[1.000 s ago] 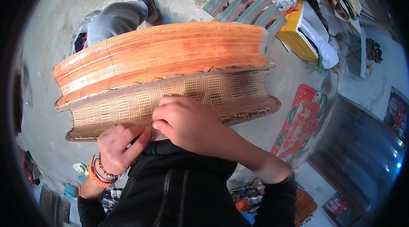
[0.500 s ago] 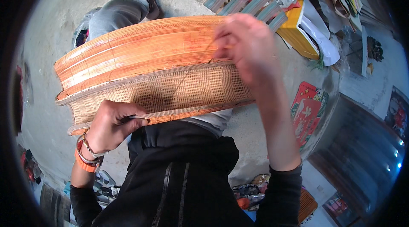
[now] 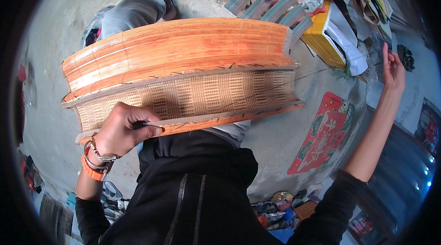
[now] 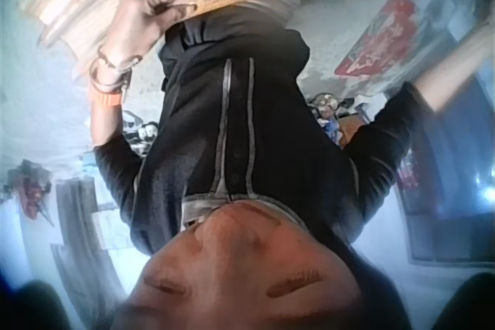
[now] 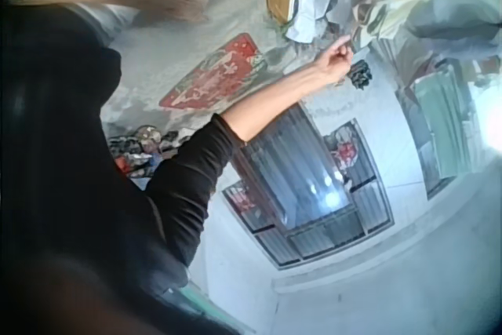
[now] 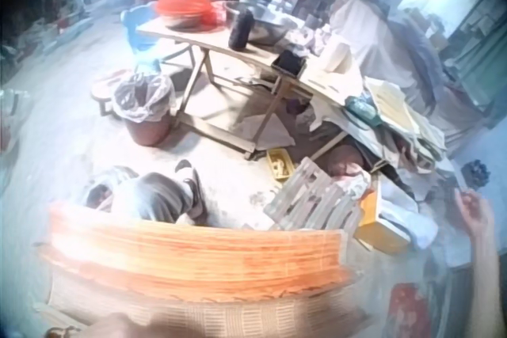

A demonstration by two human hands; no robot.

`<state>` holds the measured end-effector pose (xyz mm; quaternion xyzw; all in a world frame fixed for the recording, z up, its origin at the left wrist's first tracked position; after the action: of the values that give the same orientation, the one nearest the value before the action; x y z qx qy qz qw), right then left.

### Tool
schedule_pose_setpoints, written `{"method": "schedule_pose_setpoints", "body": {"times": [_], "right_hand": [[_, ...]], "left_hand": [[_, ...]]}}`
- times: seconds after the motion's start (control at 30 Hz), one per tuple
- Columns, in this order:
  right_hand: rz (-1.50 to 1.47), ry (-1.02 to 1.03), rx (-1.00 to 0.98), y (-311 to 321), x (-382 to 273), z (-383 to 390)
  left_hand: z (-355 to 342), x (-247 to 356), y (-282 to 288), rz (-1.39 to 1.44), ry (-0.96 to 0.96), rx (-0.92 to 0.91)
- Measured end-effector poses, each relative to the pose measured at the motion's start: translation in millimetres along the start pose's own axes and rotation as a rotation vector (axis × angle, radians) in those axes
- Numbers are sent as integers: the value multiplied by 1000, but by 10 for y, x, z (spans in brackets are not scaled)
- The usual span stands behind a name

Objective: The person sits on the floor and weaves a thin black cord into the edge of a large, flat, orange woven basket. They use both hands to thread the cord through the existing weave, pulling it tight to secure the basket's rim.

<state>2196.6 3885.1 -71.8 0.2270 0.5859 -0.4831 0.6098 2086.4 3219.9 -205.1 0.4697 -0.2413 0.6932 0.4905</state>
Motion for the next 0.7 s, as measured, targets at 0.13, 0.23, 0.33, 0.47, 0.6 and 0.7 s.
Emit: {"method": "schedule_pose_setpoints", "body": {"times": [0.13, 0.23, 0.33, 0.47, 0.6, 0.7], "right_hand": [[87, 52, 72, 105, -138, -30], [112, 66, 88, 247, -107, -67], [85, 76, 96, 401, -90, -106], [28, 63, 15, 449, -136, -88], [29, 148, 82, 361, -210, 13], [11, 152, 39, 364, -347, -79]], "left_hand": [[33, 66, 17, -63, -64, 25], [151, 192, -9, -271, -202, 83], [283, 375, -95, -548, -348, 133], [504, 290, -151, -768, -317, 173], [655, 242, -159, -765, -366, 260], [704, 283, -146, -780, -421, 341]]}}
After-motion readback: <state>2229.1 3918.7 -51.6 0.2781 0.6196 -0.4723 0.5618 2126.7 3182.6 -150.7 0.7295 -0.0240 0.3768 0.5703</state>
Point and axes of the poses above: each hand's wrist, its own z-axis away from the middle knuckle, its own y-axis out of the back of the hand, x = y × z, the point moved 9 cm from there along -z, towards the middle knuckle, and after that the axes turned 2 degrees about z, right-handed, at the moved point
